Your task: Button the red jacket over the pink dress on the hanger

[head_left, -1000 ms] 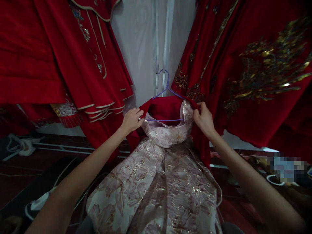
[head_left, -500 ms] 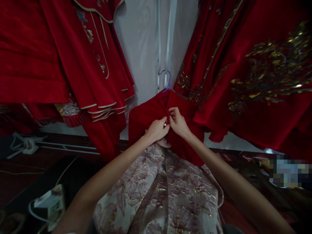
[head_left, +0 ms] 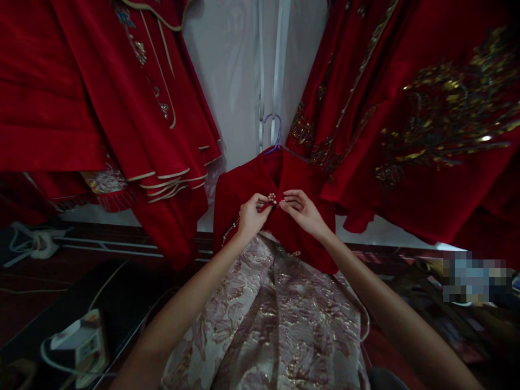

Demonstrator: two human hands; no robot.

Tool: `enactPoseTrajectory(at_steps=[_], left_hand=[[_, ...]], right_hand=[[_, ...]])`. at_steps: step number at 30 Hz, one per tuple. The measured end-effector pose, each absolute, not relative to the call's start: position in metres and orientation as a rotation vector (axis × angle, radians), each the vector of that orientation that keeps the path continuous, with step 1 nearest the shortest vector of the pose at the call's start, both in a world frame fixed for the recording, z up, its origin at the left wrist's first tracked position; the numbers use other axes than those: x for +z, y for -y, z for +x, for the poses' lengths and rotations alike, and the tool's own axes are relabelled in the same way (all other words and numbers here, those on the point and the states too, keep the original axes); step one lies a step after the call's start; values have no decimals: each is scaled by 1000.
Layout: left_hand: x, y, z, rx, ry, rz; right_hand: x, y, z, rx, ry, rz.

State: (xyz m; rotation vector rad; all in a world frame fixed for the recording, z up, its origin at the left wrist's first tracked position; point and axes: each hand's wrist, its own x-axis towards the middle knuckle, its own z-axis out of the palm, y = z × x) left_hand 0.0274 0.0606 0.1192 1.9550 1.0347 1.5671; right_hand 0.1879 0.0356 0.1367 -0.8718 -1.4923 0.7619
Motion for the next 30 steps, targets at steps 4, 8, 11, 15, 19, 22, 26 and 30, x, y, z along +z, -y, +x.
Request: enactPoseTrajectory(at_steps=[4,8,11,15,19,22,26,30], left_hand=[[124,-59,21,1486,-1061,2046],[128,-58,17,1397,-1065,2167],[132,-55,17,1324,-1073,2272],[140,-49,16,1263,-1044,2405],[143,-48,18,1257,-1010,2409],[142,-50,21,1264,-1017,2389],[141,-52,23,1254,-1014,2399],[145,-50,20,1220,-995,2464]], right_hand=[[138,-35,189,717,1535,-859],[137,-37,187,721,1581,-860],[135,-40,184,673,1595,-872],[133,-42,180,571,1569,-904],[131,-38,176,512,1541,-940],[131,-34,176,479,1548,-945],[134,-33,180,502,1579,-910],[134,-37,183,553,1610,-909]])
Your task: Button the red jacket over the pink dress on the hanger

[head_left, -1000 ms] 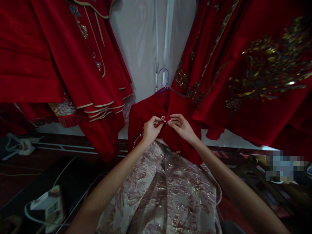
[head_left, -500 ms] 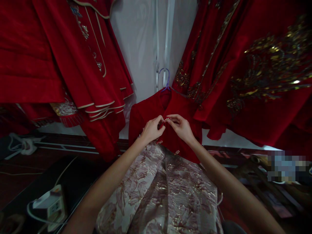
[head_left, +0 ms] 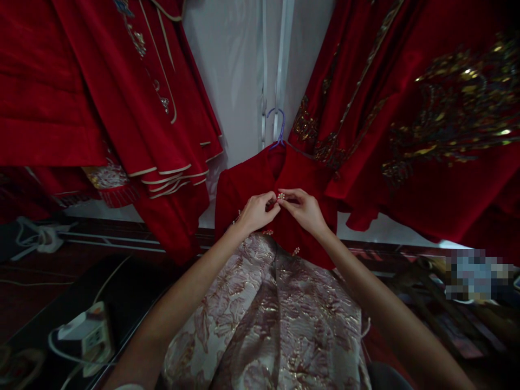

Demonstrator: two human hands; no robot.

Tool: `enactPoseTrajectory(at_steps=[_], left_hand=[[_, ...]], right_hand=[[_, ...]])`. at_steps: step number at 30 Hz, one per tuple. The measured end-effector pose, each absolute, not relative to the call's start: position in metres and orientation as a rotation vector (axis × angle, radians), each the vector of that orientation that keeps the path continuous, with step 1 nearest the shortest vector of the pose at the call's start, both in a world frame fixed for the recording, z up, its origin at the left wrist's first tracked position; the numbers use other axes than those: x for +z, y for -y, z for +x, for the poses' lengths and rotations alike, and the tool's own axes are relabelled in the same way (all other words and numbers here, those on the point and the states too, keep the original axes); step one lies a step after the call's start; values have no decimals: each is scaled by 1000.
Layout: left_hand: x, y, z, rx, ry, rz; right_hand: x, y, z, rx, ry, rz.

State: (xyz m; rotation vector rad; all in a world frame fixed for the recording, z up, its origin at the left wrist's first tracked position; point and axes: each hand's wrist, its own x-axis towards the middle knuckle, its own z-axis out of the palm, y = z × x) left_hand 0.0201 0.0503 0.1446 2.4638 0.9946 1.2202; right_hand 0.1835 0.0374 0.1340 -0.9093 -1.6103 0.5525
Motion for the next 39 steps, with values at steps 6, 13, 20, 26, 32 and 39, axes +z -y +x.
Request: enactPoseTrajectory(at_steps=[6,13,20,26,32,39], left_hand=[[155,-53,14,1092,-971,2722],[144,-60,19,1107,-855,2565],[106,-66,20,1161,-744,1810],[106,-61,24,1035,-782,1687],[82,-41,21,1102,-745,1702],[74,-39,-13,1389,-1003,1492]], right_hand=[[129,-42,186,606,1593,-873],[122,-48,178,641,1559,-845],[89,-35,183,673,1523,-952],[96,-23,191,944,1348,-949],[98,-3,181,1099,1369,-807],[91,8,180,559,1531,-1036]])
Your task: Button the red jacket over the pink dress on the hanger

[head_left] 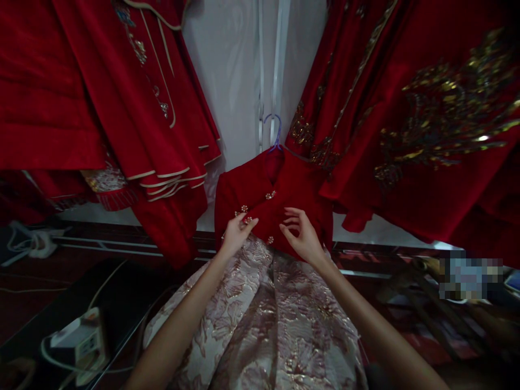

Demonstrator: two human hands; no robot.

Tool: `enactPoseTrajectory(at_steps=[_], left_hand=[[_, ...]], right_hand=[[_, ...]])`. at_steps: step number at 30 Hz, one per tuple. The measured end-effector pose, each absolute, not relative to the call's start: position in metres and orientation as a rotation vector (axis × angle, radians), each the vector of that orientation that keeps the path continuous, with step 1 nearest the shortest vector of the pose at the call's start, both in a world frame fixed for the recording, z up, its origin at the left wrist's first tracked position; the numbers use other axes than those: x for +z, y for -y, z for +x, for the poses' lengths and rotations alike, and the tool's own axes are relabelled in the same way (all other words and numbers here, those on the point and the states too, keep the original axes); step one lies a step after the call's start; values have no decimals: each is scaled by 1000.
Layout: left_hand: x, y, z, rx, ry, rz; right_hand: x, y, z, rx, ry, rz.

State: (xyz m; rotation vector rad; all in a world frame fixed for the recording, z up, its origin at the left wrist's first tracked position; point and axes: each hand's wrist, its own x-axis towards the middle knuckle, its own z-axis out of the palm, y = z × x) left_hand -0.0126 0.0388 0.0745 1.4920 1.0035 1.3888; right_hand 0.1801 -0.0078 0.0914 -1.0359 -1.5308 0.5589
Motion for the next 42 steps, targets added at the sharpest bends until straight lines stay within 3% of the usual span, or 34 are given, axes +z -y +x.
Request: enactPoseTrajectory(at_steps=[5,14,24,29,35,42], left_hand=[[94,-41,-19,1696,-1032,1298],[69,-29,-19,1423,-1044,1387],[74,-40,-29,1186,-1068,1531],[83,-43,-34,1252,-1038,1412],[71,-66,-43,1586,-1239,1572],[62,-79,-42,1572,-1307,1591]], right_hand=[[111,9,160,533,1601,-1029],[92,-12,131,655,1675,-1102],[73,-20,130,700,1694,-1087],[74,-22,127,658,1601,-1114],[88,-37,128,563,1591,-1088],[89,-57,119,423,1752,-1078]])
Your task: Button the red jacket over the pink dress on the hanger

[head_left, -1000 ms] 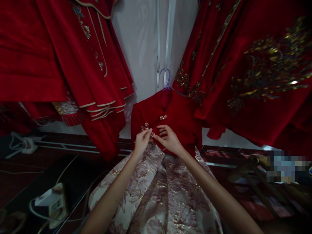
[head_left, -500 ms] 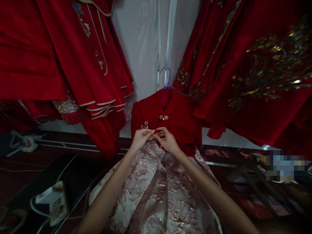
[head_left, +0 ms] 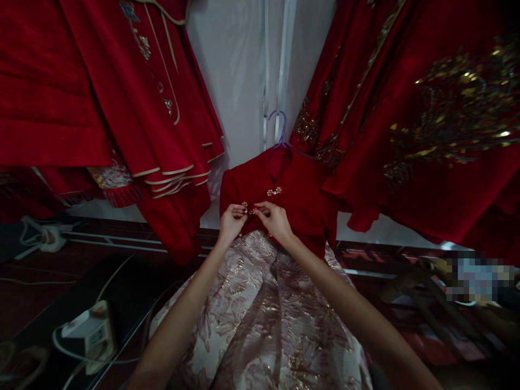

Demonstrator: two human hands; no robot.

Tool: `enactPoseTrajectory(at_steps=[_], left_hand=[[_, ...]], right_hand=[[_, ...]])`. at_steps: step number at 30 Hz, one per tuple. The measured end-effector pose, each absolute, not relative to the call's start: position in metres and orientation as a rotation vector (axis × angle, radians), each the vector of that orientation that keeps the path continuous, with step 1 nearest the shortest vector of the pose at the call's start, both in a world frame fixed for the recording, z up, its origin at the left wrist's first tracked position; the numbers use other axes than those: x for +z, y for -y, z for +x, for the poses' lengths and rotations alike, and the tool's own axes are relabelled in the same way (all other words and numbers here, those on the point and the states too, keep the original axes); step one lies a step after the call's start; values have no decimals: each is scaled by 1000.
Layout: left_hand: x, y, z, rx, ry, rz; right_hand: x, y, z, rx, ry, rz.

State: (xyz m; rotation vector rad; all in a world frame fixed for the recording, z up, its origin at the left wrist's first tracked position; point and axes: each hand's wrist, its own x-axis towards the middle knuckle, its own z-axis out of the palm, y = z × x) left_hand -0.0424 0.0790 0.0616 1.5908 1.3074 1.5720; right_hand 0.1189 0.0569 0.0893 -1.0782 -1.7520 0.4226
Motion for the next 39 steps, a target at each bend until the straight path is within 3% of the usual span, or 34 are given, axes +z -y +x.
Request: enactPoseTrajectory(at_steps=[22,39], left_hand=[[56,-82,-29,1589,-1095,1325],[77,-80,-54,1377,-1095,1774]], right_hand=[[88,-58,110,301,1775,-1244],[83,-60,105,368,1687,-1188]])
